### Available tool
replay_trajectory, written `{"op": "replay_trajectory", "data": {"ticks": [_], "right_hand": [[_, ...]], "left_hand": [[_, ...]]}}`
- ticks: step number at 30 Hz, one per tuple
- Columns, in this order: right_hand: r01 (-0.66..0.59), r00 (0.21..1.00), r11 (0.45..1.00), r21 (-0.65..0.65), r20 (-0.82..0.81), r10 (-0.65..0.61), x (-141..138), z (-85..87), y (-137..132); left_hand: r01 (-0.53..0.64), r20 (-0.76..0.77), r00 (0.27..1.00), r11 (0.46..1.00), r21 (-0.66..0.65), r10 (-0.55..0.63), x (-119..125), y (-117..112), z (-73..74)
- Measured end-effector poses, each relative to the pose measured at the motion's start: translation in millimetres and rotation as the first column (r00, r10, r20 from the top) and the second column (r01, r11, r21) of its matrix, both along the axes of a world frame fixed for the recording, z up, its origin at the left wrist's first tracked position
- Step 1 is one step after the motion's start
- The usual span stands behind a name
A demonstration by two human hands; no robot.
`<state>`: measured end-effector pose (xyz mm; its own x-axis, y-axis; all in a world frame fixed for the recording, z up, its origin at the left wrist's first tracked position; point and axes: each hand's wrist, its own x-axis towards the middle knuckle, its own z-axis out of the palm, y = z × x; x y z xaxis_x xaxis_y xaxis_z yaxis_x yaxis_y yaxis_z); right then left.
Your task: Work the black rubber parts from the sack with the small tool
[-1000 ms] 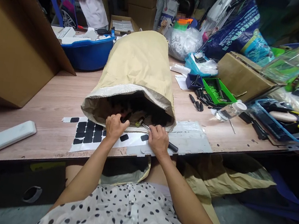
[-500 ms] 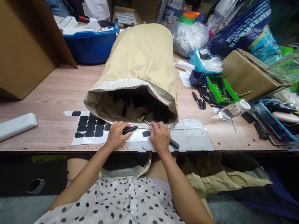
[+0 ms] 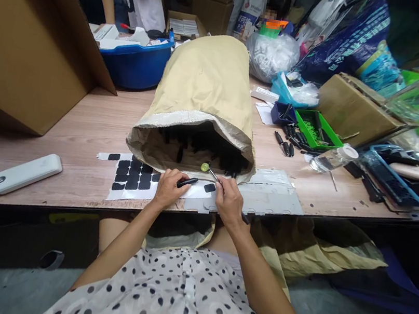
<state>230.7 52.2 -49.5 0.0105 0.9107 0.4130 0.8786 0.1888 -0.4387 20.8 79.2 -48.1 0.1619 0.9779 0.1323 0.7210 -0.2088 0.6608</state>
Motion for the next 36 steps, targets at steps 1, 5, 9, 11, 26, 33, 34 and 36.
{"op": "replay_trajectory", "data": {"ticks": [1, 5, 9, 11, 26, 33, 34, 36], "right_hand": [[-0.026, 0.998, 1.000, 0.000, -0.055, 0.026, -2, 2.6, -6], [-0.135, 0.979, 0.991, -0.009, -0.158, 0.132, -8, 14.3, -26], [-0.155, 0.980, 0.988, -0.014, -0.127, 0.152, -10, 17.7, -33], [-0.159, 0.983, 0.987, -0.027, -0.094, 0.155, -10, 14.9, -34], [-0.221, 0.961, 0.975, 0.023, -0.168, 0.222, -21, 9.1, -31], [-0.080, 0.991, 0.995, 0.054, 0.112, 0.074, 4, 4.5, 22], [-0.059, 0.983, 0.997, 0.048, 0.177, 0.050, 7, 2.2, 29], [-0.030, 0.961, 0.998, 0.050, 0.276, 0.015, 9, -3.5, 39]], "left_hand": [[-0.002, -0.002, 1.000, 1.000, -0.004, 0.002, 0, 0, 0.1], [-0.011, 0.003, 1.000, 1.000, -0.026, 0.011, 1, 1, 0.5], [-0.007, 0.020, 1.000, 0.999, -0.044, 0.008, 2, 2, -0.2], [-0.008, 0.022, 1.000, 0.999, -0.039, 0.009, 2, 3, -1.3], [-0.014, 0.001, 1.000, 0.997, -0.079, 0.015, 5, 2, 3.8], [-0.028, -0.012, 1.000, 1.000, -0.013, 0.028, 7, 0, 0.9], [-0.025, -0.013, 1.000, 1.000, -0.006, 0.025, 7, 0, 0.6], [-0.020, -0.019, 1.000, 1.000, -0.001, 0.020, 7, 0, 0.2]]}}
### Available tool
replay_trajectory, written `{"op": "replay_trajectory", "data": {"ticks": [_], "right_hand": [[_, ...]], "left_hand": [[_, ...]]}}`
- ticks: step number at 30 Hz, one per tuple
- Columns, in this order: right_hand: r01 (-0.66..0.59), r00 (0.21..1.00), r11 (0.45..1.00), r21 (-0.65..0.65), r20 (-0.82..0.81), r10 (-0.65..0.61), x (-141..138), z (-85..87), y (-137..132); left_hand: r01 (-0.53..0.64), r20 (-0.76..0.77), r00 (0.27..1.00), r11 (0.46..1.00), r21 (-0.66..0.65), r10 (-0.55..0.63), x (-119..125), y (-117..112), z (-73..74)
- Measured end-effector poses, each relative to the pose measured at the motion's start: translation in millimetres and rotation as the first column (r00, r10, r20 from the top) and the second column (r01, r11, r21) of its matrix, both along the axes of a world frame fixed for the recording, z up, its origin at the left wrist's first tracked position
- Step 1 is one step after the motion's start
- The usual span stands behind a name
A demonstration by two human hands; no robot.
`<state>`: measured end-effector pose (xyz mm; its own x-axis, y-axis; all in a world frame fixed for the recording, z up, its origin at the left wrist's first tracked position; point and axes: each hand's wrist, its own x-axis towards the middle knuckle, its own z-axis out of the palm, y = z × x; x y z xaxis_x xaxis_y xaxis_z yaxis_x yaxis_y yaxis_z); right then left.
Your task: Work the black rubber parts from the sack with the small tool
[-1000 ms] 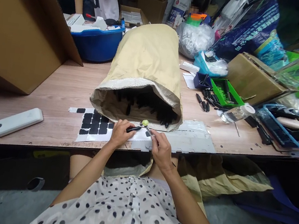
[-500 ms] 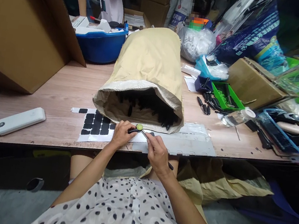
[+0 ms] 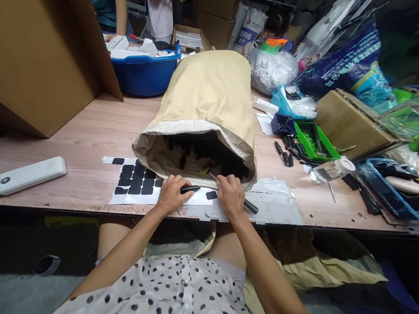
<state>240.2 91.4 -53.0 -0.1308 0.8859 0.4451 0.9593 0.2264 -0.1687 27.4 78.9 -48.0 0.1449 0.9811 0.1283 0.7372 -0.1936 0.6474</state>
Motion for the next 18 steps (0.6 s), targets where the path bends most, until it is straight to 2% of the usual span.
{"op": "replay_trajectory", "data": {"ticks": [7, 9, 11, 13, 15, 16, 18], "right_hand": [[0.040, 0.991, 0.997, 0.061, 0.123, -0.048, -5, -11.3, 0], [0.037, 0.990, 0.997, 0.061, 0.134, -0.045, -6, -10.5, -1], [0.034, 0.989, 0.998, 0.057, 0.139, -0.042, -5, -9.7, -1], [0.034, 0.990, 0.998, 0.045, 0.138, -0.040, -5, -9.4, -1], [0.040, 0.990, 0.999, 0.030, 0.131, -0.043, -5, -9.6, -1], [0.042, 0.991, 0.999, 0.024, 0.127, -0.045, -5, -9.8, -1], [0.042, 0.992, 0.999, 0.015, 0.121, -0.043, -6, -10.2, -1]], "left_hand": [[0.063, 0.034, 0.997, 0.997, 0.047, -0.065, -6, -2, 3.7], [0.144, 0.107, 0.983, 0.987, 0.076, -0.151, -9, -13, 10.8], [0.289, 0.193, 0.936, 0.956, 0.053, -0.293, -12, -34, 19.3], [0.440, 0.249, 0.874, 0.897, -0.043, -0.417, -15, -59, 25.7], [0.495, 0.229, 0.863, 0.842, -0.214, -0.450, -16, -80, 26.6], [0.467, 0.179, 0.884, 0.824, -0.320, -0.431, -15, -88, 24.4], [0.304, -0.002, 0.932, 0.783, -0.542, -0.363, -13, -97, 15.5]]}}
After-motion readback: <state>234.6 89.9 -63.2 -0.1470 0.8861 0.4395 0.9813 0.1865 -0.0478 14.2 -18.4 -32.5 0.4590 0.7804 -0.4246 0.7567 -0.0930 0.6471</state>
